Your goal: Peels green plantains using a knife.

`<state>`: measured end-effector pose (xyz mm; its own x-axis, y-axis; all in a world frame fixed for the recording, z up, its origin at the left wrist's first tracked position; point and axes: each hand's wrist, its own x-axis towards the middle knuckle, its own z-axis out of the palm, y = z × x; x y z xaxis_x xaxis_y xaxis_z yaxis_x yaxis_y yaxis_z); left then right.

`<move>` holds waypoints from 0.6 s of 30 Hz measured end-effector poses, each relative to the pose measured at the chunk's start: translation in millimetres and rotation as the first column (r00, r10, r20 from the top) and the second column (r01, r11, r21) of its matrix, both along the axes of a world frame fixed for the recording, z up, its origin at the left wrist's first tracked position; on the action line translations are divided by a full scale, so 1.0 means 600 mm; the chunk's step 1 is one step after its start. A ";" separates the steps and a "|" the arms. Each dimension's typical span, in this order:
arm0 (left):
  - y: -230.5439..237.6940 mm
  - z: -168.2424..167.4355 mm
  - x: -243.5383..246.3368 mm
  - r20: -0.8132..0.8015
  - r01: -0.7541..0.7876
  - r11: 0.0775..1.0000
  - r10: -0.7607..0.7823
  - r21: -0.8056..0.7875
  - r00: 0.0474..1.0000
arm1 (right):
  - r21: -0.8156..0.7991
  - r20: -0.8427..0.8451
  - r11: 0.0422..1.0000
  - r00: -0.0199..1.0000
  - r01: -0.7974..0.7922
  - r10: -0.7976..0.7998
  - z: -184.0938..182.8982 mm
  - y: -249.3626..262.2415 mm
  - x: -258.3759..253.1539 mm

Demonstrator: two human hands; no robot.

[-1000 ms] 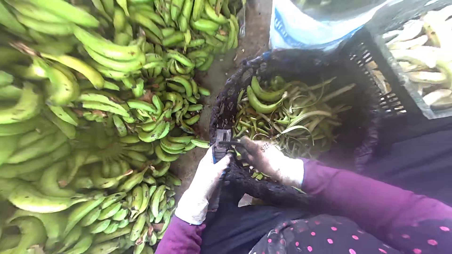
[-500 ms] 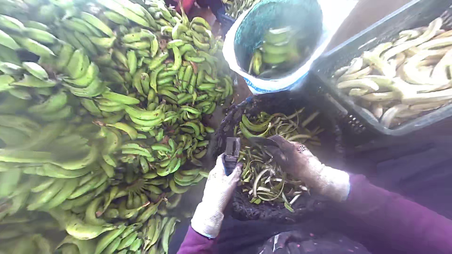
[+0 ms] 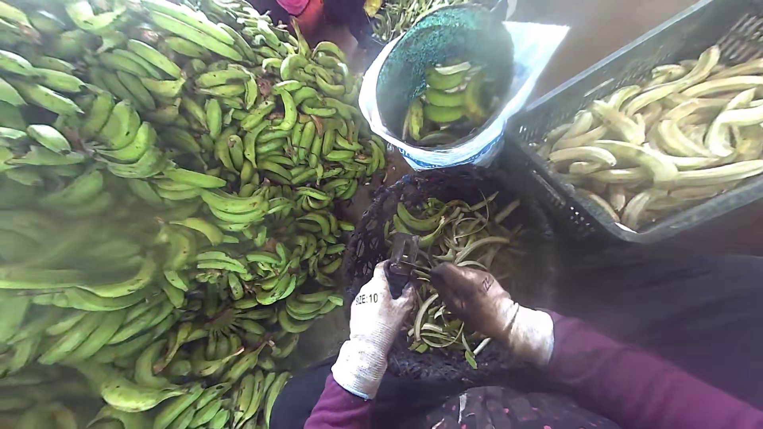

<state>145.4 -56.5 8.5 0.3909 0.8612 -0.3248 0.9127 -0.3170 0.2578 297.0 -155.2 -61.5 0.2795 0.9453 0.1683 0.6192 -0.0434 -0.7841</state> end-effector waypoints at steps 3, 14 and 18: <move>0.023 0.000 -0.018 -0.097 0.196 0.977 -0.188 0.084 0.977 | 0.119 0.173 0.992 0.985 -0.042 0.021 -0.002 0.000 0.011; 0.054 0.012 -0.061 -0.179 0.426 0.895 -0.402 0.132 0.898 | -0.044 0.500 0.943 0.810 -0.330 0.307 0.084 -0.009 0.043; 0.064 0.026 -0.077 -0.189 0.388 0.911 -0.360 0.138 0.914 | -0.200 0.420 0.884 0.778 -0.423 0.467 0.092 -0.019 0.030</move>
<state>99.4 -18.1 24.1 0.6511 0.7090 -0.2710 0.7426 -0.6689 0.0341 315.3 -166.9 -6.2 -0.2607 0.9623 0.0778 0.8644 0.2686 -0.4252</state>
